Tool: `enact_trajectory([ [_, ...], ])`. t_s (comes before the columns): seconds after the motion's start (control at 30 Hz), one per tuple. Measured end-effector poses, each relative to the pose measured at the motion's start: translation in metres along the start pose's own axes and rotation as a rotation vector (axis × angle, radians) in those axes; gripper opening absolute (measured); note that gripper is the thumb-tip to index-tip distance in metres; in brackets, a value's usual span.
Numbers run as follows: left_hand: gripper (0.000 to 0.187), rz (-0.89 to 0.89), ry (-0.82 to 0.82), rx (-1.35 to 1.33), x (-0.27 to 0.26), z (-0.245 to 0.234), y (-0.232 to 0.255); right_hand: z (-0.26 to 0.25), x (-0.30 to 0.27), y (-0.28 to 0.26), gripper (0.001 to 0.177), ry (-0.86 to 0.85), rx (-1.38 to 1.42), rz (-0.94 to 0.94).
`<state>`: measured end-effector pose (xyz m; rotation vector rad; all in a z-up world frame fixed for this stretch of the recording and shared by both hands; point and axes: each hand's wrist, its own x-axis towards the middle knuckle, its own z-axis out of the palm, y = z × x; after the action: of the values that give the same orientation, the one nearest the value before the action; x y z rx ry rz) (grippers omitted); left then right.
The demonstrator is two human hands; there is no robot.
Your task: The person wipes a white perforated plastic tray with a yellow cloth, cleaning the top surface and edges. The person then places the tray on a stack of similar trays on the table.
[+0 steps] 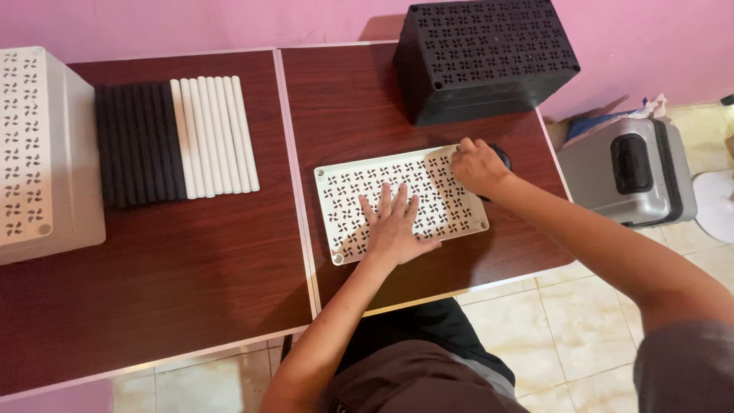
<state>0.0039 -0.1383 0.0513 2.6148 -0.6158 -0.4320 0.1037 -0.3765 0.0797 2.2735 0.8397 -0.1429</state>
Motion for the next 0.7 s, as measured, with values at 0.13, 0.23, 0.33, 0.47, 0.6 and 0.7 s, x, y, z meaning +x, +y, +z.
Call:
enact_trajectory([
  [0.13, 0.116, 0.008, 0.008, 0.011, 0.002, 0.002, -0.001, -0.007, -0.029, -0.008, 0.017, -0.077, 0.092, -0.074],
  [0.23, 0.114, 0.015, 0.026, 0.032, 0.003, 0.005, 0.000, -0.016, -0.063, -0.025, 0.017, -0.145, 0.170, -0.110],
  [0.33, 0.113, 0.009, 0.013, 0.066, 0.005, 0.003, 0.002, -0.030, -0.082, -0.030, 0.020, -0.241, 0.308, -0.068],
  [0.47, 0.113, 0.013, 0.020, 0.092, 0.005, -0.001, 0.005, -0.044, -0.081, -0.029, 0.029, -0.369, 0.650, 0.064],
  [0.6, 0.113, -0.007, 0.005, 0.108, 0.003, 0.001, 0.006, -0.049, -0.082, -0.041, 0.035, -0.413, 0.733, 0.090],
  [0.7, 0.112, -0.012, 0.000, 0.121, 0.005, 0.002, 0.007, -0.046, -0.085, -0.050, 0.031, -0.426, 0.721, 0.122],
])
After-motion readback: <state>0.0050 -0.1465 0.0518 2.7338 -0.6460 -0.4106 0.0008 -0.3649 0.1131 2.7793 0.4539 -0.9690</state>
